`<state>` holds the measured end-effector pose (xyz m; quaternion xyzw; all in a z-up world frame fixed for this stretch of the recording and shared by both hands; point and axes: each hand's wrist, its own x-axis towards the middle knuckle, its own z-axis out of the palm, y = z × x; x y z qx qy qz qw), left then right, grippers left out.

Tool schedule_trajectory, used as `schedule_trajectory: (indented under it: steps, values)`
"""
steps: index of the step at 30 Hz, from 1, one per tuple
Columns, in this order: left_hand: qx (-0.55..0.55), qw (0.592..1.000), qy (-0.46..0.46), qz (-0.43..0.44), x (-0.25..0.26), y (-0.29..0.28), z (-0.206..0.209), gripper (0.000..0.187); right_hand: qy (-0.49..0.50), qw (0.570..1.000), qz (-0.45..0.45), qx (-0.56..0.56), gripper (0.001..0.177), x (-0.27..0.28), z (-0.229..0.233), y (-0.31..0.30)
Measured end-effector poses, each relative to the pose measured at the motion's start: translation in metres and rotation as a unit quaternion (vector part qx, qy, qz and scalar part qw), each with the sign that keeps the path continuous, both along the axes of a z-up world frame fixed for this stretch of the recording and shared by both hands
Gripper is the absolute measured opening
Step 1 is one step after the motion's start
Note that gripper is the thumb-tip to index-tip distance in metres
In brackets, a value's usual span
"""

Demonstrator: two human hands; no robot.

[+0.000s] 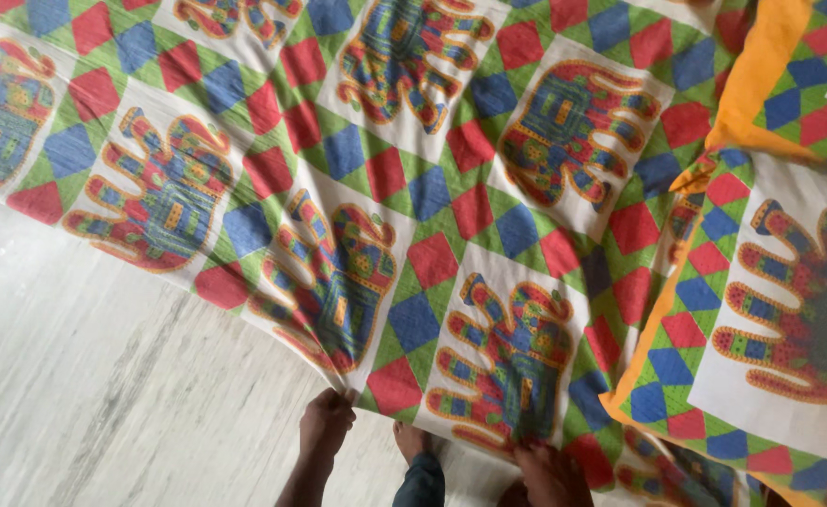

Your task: The person folds a pillowcase by laying it flat on a bed, tucking a pillow inside, and folding the excess fabric over to secure it.

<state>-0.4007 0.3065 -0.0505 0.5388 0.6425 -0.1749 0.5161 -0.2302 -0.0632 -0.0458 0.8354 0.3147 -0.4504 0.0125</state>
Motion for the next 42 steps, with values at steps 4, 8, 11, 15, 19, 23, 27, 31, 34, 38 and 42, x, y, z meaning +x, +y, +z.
schedule_trajectory:
  steps: [4,8,11,15,19,23,27,31,34,38,42]
  values:
    - [-0.018,1.0,0.02,0.007,0.008,0.005,0.003,0.034,0.005,1.0,0.002,0.002,0.04,0.002,-0.008,0.009]
    - [0.025,0.997,-0.004,0.072,0.01,0.027,0.009,0.04,0.013,1.0,0.004,-0.017,0.026,0.011,0.005,0.044]
    - [0.081,0.993,0.0,0.082,0.008,0.054,0.014,0.044,0.011,1.0,-0.006,-0.015,0.019,0.028,0.031,0.09]
    - [0.137,0.986,-0.026,0.094,0.003,0.095,0.017,0.044,-0.017,0.997,-0.027,0.074,0.018,0.05,0.065,0.17]
    - [0.164,0.979,-0.043,0.11,0.001,0.129,0.027,0.042,0.0,0.988,-0.02,0.151,0.016,0.057,0.083,0.249]
    - [0.183,0.972,-0.054,0.136,0.004,0.154,0.044,0.039,0.004,0.969,0.003,0.247,0.014,0.048,0.087,0.309]
    - [0.176,0.968,-0.054,0.17,0.003,0.175,0.058,0.037,0.02,0.96,0.023,0.279,0.014,0.03,0.087,0.356]
    - [0.157,0.966,-0.057,0.196,0.001,0.198,0.062,0.035,0.018,0.953,0.058,0.295,0.015,0.013,0.08,0.394]
    - [0.147,0.961,-0.089,0.215,-0.003,0.216,0.057,0.036,0.02,0.947,0.069,0.314,0.014,0.0,0.073,0.41]
    - [0.124,0.958,-0.076,0.246,-0.007,0.235,0.045,0.033,0.006,0.944,0.067,0.324,0.013,0.0,0.059,0.455]
    - [0.115,0.939,-0.117,0.301,-0.014,0.253,0.02,0.038,-0.013,0.943,0.064,0.325,0.011,-0.01,0.039,0.489]
